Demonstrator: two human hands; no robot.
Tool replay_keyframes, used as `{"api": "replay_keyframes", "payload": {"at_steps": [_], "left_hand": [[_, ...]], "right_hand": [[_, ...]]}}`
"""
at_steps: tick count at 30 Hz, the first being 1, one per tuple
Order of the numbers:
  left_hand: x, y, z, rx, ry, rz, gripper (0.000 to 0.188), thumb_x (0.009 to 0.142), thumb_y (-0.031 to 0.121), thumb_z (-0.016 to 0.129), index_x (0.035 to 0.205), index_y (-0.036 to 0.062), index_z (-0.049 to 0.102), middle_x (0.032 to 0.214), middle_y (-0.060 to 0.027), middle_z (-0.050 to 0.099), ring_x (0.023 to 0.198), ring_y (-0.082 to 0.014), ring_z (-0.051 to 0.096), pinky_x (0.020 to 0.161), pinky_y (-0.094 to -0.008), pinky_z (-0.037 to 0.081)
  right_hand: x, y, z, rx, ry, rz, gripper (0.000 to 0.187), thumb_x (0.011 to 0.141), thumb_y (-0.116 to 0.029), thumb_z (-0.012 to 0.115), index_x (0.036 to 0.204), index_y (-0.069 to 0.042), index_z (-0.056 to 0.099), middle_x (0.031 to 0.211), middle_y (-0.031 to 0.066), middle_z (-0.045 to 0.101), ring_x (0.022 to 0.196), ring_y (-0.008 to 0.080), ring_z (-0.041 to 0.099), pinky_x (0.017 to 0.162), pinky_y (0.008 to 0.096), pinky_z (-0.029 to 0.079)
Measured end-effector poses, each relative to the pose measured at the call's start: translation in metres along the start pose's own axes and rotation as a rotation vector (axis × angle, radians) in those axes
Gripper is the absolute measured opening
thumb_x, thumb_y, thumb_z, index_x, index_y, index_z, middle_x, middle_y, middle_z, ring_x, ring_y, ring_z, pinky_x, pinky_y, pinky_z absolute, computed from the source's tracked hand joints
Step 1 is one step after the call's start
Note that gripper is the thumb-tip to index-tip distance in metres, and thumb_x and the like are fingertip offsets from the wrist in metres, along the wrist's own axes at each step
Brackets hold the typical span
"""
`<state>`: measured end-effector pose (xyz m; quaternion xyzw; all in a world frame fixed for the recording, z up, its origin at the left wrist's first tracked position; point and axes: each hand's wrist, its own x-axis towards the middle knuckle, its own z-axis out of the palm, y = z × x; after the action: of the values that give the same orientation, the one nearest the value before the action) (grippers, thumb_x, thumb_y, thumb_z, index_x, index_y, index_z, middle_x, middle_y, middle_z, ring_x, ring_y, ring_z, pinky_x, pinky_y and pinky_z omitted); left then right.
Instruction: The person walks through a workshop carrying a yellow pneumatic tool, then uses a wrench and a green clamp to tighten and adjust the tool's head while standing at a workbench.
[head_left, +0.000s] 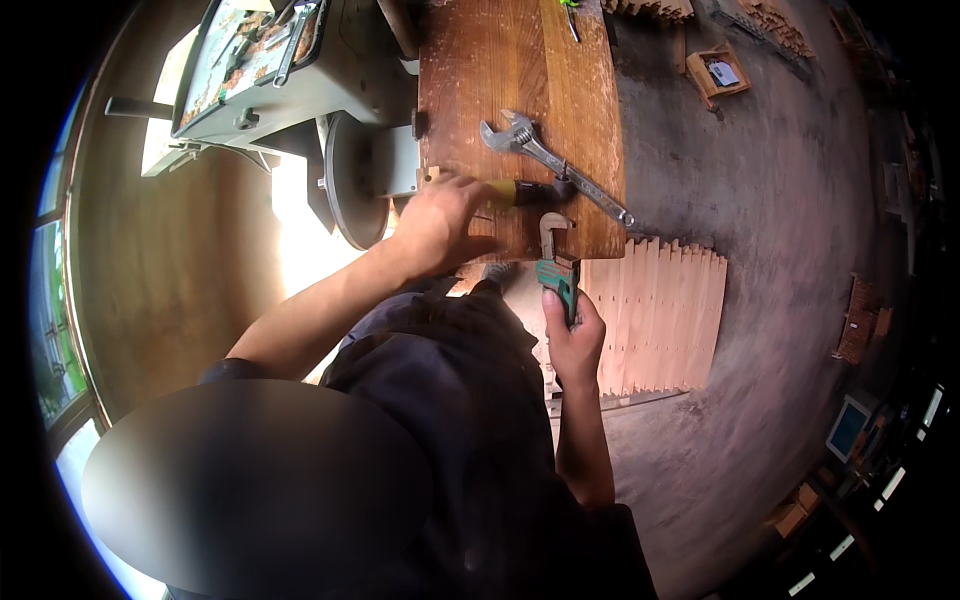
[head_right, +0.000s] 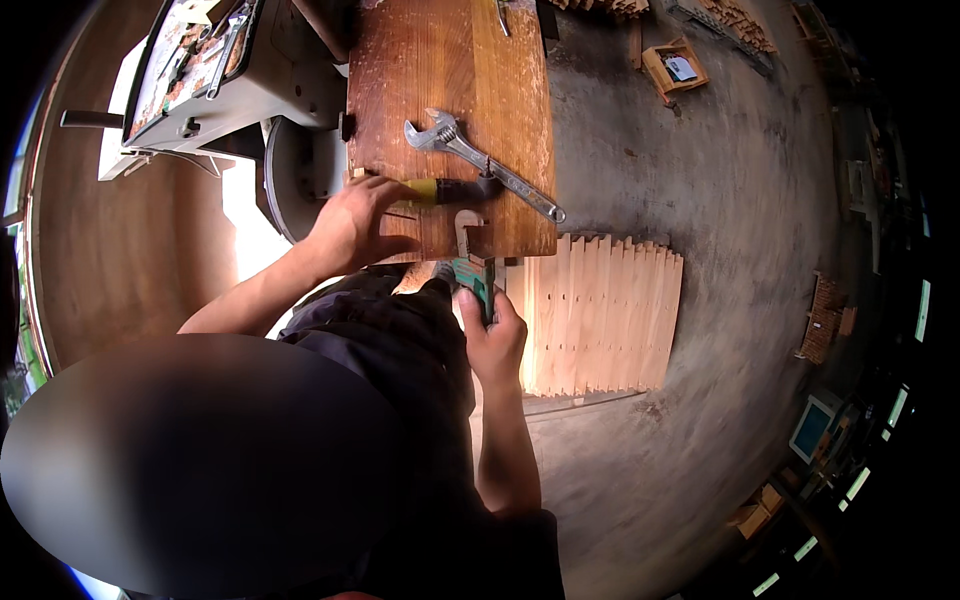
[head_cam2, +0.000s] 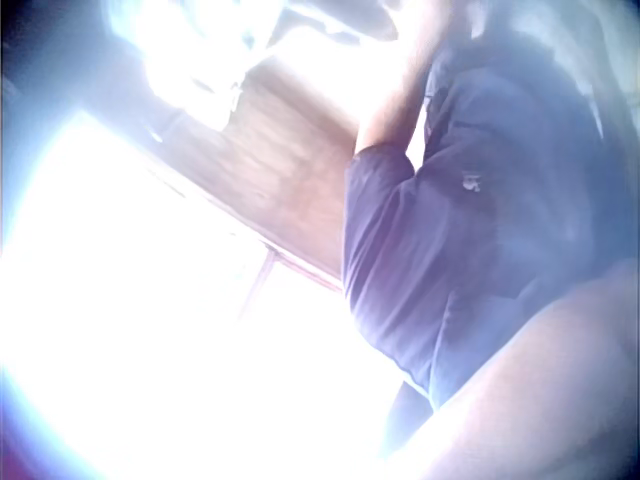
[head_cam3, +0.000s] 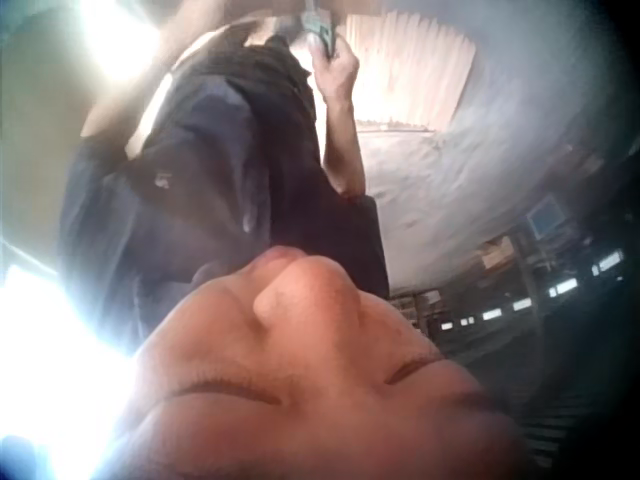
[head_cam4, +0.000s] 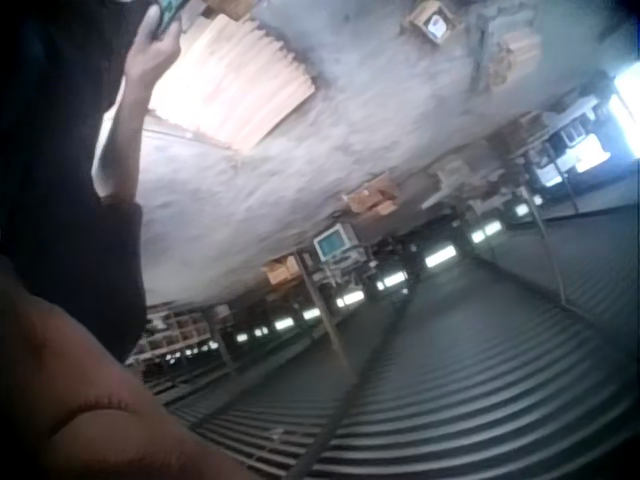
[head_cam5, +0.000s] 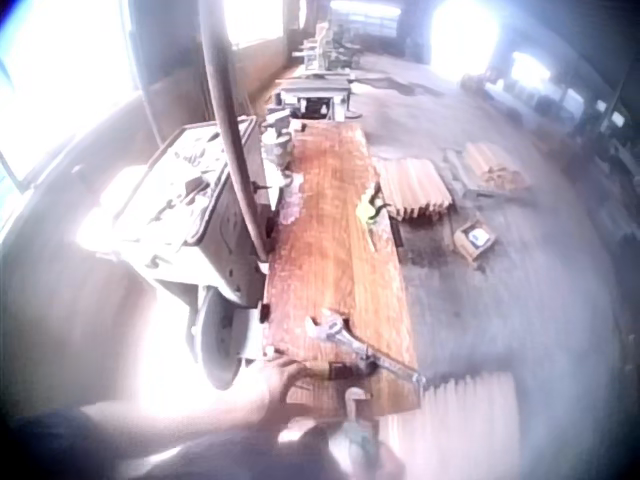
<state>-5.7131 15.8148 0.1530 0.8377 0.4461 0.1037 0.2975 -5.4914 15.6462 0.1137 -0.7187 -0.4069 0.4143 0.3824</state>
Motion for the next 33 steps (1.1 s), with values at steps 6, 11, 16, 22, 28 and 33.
{"api": "replay_keyframes", "payload": {"at_steps": [6,11,16,22,28,33], "left_hand": [[0.034,-0.049,0.038,0.351,-0.167,-0.013,0.072,0.075,0.051,0.087,0.125,0.0058,0.062,0.12,-0.018,0.068,0.115,-0.0372,0.065,0.099,-0.0469,0.053],[0.048,-0.035,0.029,0.119,-0.265,-0.119,0.051,0.079,0.048,0.084,0.101,0.0048,0.067,0.091,-0.0165,0.072,0.089,-0.0365,0.072,0.079,-0.0467,0.056],[0.031,0.01,-0.007,-0.48,-0.452,-0.255,0.039,0.08,0.022,0.084,0.104,-0.0022,0.064,0.08,-0.0122,0.067,0.071,-0.0231,0.067,0.064,-0.0376,0.053],[0.018,0.012,-0.001,-0.947,-0.496,-0.187,0.034,0.079,0.015,0.078,0.103,-0.0026,0.062,0.076,-0.0049,0.062,0.065,-0.0116,0.061,0.057,-0.0299,0.048],[0.01,0.0,-0.006,-1.243,-0.678,-0.303,0.027,0.077,0.013,0.075,0.097,0.0002,0.062,0.075,-0.0059,0.062,0.062,-0.0141,0.061,0.056,-0.028,0.048],[0.007,-0.007,-0.005,-1.078,-0.595,-0.339,0.025,0.076,0.012,0.075,0.095,-0.0006,0.063,0.076,-0.0062,0.064,0.065,-0.0151,0.062,0.058,-0.0298,0.049]], "right_hand": [[0.006,0.014,0.014,-0.438,0.067,-0.07,0.037,0.1,-0.041,0.07,0.104,-0.005,0.074,0.079,0.0202,0.071,0.074,0.0419,0.069,0.068,0.0478,0.053],[0.006,0.023,0.018,-0.571,0.095,-0.07,0.04,0.102,-0.046,0.065,0.102,-0.006,0.071,0.079,0.0215,0.072,0.075,0.0443,0.069,0.067,0.0524,0.052],[0.016,0.008,0.014,-0.649,0.137,-0.104,0.037,0.101,-0.042,0.066,0.102,-0.005,0.071,0.078,0.021,0.072,0.072,0.0436,0.07,0.065,0.0525,0.053],[0.027,-0.019,0.011,-0.711,0.132,-0.301,0.032,0.102,-0.037,0.068,0.097,-0.005,0.066,0.075,0.0186,0.07,0.07,0.0392,0.07,0.063,0.0473,0.054],[0.033,-0.022,0.01,-0.665,0.124,-0.484,0.028,0.098,-0.033,0.074,0.104,-0.006,0.068,0.075,0.0167,0.07,0.068,0.0358,0.071,0.061,0.0445,0.054],[0.039,-0.019,0.009,-0.686,0.062,-0.508,0.034,0.098,-0.035,0.073,0.115,-0.005,0.071,0.081,0.0164,0.073,0.068,0.0364,0.071,0.061,0.0448,0.054]]}}
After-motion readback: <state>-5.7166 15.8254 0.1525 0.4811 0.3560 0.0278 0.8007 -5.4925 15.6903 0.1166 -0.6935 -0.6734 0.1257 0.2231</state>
